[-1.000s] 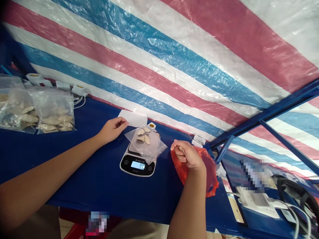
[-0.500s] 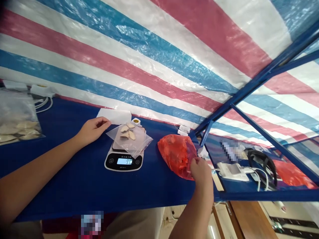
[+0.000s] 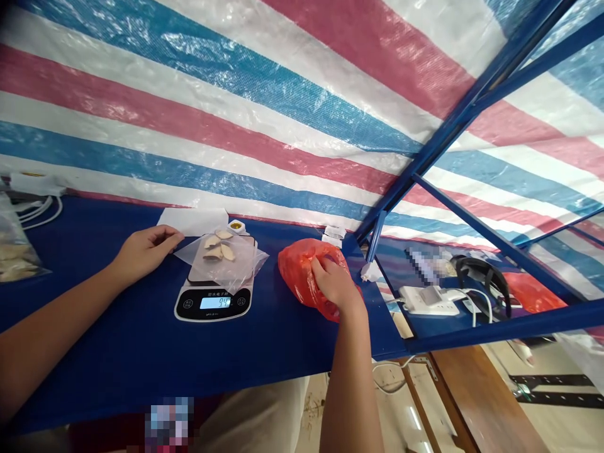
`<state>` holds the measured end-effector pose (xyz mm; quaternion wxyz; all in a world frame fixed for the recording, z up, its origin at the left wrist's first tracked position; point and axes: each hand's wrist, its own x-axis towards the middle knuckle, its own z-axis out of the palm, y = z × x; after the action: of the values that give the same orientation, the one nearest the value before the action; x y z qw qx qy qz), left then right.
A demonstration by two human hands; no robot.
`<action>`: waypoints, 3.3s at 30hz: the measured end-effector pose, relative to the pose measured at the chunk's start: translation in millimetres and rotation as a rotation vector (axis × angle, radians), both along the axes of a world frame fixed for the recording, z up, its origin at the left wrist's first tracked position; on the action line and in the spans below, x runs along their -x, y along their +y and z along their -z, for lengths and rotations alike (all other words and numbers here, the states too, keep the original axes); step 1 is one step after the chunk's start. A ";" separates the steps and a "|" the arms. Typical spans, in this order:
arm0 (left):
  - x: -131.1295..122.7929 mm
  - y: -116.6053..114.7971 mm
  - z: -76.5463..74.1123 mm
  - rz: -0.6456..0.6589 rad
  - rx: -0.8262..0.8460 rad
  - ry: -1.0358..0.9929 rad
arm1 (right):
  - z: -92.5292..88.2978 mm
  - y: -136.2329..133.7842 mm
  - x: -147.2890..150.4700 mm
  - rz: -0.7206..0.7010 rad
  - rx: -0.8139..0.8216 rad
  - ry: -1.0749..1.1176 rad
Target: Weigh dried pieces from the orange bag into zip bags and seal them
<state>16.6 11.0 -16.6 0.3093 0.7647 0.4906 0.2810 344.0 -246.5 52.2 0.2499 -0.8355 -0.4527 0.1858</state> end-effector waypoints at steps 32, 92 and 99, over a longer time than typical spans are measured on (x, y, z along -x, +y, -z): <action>-2.4 -1.1 -2.3 -0.004 -0.008 0.060 | 11.0 -58.6 8.9 -0.204 0.174 -0.109; 0.0 -1.0 7.7 0.127 -0.078 -0.106 | 56.8 9.0 109.0 -0.081 -0.600 0.045; -1.3 -1.7 5.9 0.146 -0.064 -0.140 | 63.3 32.7 107.4 -0.095 -0.588 0.246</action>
<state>17.9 9.3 -22.5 0.3378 0.7863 0.4016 0.3261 236.5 -213.8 -11.2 0.5247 -0.6765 -0.4920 0.1580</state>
